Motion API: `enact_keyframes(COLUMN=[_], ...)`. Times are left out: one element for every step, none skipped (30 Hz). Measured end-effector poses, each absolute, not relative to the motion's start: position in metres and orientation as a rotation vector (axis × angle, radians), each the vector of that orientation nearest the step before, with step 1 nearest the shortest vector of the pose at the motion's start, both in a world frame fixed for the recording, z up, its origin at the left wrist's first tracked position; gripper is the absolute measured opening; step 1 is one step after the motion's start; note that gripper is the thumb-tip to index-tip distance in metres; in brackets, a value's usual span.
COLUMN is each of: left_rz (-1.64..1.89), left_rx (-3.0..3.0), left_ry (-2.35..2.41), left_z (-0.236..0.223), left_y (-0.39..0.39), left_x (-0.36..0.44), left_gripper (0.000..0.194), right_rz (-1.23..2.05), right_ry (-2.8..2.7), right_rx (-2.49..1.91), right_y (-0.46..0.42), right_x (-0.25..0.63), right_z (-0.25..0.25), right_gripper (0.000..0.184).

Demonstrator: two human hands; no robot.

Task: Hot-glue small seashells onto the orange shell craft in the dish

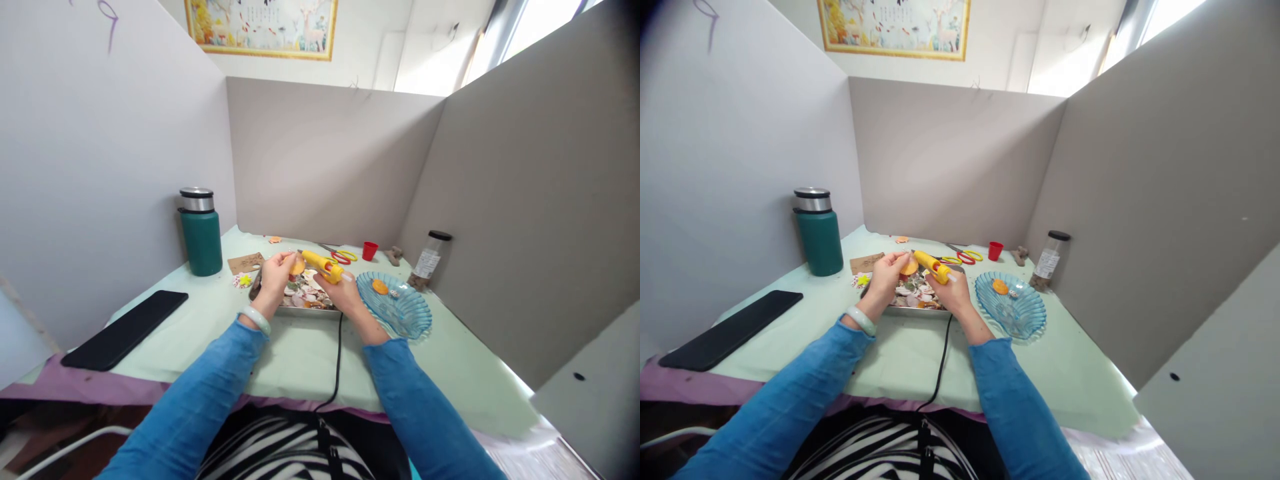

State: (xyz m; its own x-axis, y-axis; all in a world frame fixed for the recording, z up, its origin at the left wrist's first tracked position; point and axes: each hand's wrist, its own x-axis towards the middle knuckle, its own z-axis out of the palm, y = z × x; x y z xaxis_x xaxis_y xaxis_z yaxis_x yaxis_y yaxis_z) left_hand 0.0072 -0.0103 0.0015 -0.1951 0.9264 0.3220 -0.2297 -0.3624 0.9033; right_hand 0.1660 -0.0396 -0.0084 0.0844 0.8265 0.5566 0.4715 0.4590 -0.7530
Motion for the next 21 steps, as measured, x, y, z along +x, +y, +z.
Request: enact_keyframes(left_rz=[1.705, 1.712, 1.714, 1.709, 1.699, 1.687, 1.674, 1.662, 1.653, 1.647, 1.646, 1.647, 1.651, 1.656, 1.661, 1.665, 1.667, 1.669, 1.670, 1.670, 1.670], left_rx=[1.166, 1.160, 1.158, 1.160, 1.167, 1.176, 1.186, 1.196, 1.202, 1.204, 1.199, 1.188, 1.173, 1.156, 1.140, 1.127, 1.118, 1.112, 1.107, 1.104, 1.102], left_ry=[0.926, 0.926, 0.925, 0.924, 0.920, 0.913, 0.904, 0.892, 0.882, 0.876, 0.874, 0.875, 0.879, 0.880, 0.878, 0.873, 0.866, 0.858, 0.851, 0.846, 0.844], left_z=[0.0014, 0.0014, 0.0015, 0.0018, 0.0022, 0.0026, 0.0030, 0.0034, 0.0036, 0.0037, 0.0035, 0.0033, 0.0029, 0.0025, 0.0022, 0.0019, 0.0017, 0.0016, 0.0016, 0.0017, 0.0018], left_y=[-0.0097, -0.0093, -0.0093, -0.0095, -0.0101, -0.0109, -0.0118, -0.0127, -0.0134, -0.0139, -0.0139, -0.0136, -0.0130, -0.0122, -0.0113, -0.0104, -0.0097, -0.0092, -0.0089, -0.0088, -0.0089], left_x=[0.0069, 0.0066, 0.0065, 0.0065, 0.0066, 0.0069, 0.0073, 0.0077, 0.0080, 0.0082, 0.0083, 0.0081, 0.0078, 0.0074, 0.0070, 0.0066, 0.0062, 0.0060, 0.0058, 0.0058, 0.0058], left_gripper=[0.034, 0.035, 0.035, 0.036, 0.035, 0.035, 0.034, 0.034, 0.033, 0.033, 0.033, 0.033, 0.034, 0.034, 0.035, 0.036, 0.037, 0.038, 0.039, 0.040, 0.040], right_rz=[0.383, 0.381, 0.381, 0.384, 0.390, 0.396, 0.400, 0.401, 0.399, 0.396, 0.392, 0.388, 0.386, 0.383, 0.377, 0.372, 0.368, 0.369, 0.373, 0.378, 0.383], right_ry=[-1.554, -1.552, -1.549, -1.546, -1.541, -1.536, -1.535, -1.536, -1.539, -1.544, -1.547, -1.548, -1.548, -1.548, -1.550, -1.553, -1.557, -1.559, -1.559, -1.558, -1.557], right_rx=[-1.171, -1.168, -1.165, -1.163, -1.160, -1.159, -1.160, -1.161, -1.163, -1.165, -1.168, -1.169, -1.169, -1.168, -1.169, -1.168, -1.165, -1.163, -1.160, -1.157, -1.153], right_y=[-0.0392, -0.0389, -0.0386, -0.0384, -0.0384, -0.0385, -0.0387, -0.0391, -0.0395, -0.0399, -0.0402, -0.0405, -0.0407, -0.0408, -0.0408, -0.0406, -0.0404, -0.0401, -0.0397, -0.0393, -0.0389], right_x=[0.1660, 0.1659, 0.1658, 0.1657, 0.1656, 0.1655, 0.1654, 0.1653, 0.1652, 0.1652, 0.1652, 0.1652, 0.1653, 0.1654, 0.1656, 0.1658, 0.1660, 0.1662, 0.1664, 0.1665, 0.1666], right_z=[-0.0089, -0.0094, -0.0099, -0.0102, -0.0104, -0.0104, -0.0102, -0.0099, -0.0095, -0.0091, -0.0088, -0.0085, -0.0085, -0.0086, -0.0088, -0.0092, -0.0097, -0.0103, -0.0109, -0.0114, -0.0119], right_gripper=[0.027, 0.027, 0.027, 0.027, 0.027, 0.027, 0.027, 0.027, 0.027, 0.027, 0.027, 0.027, 0.027, 0.026, 0.026, 0.026, 0.026, 0.026, 0.027, 0.027, 0.027])
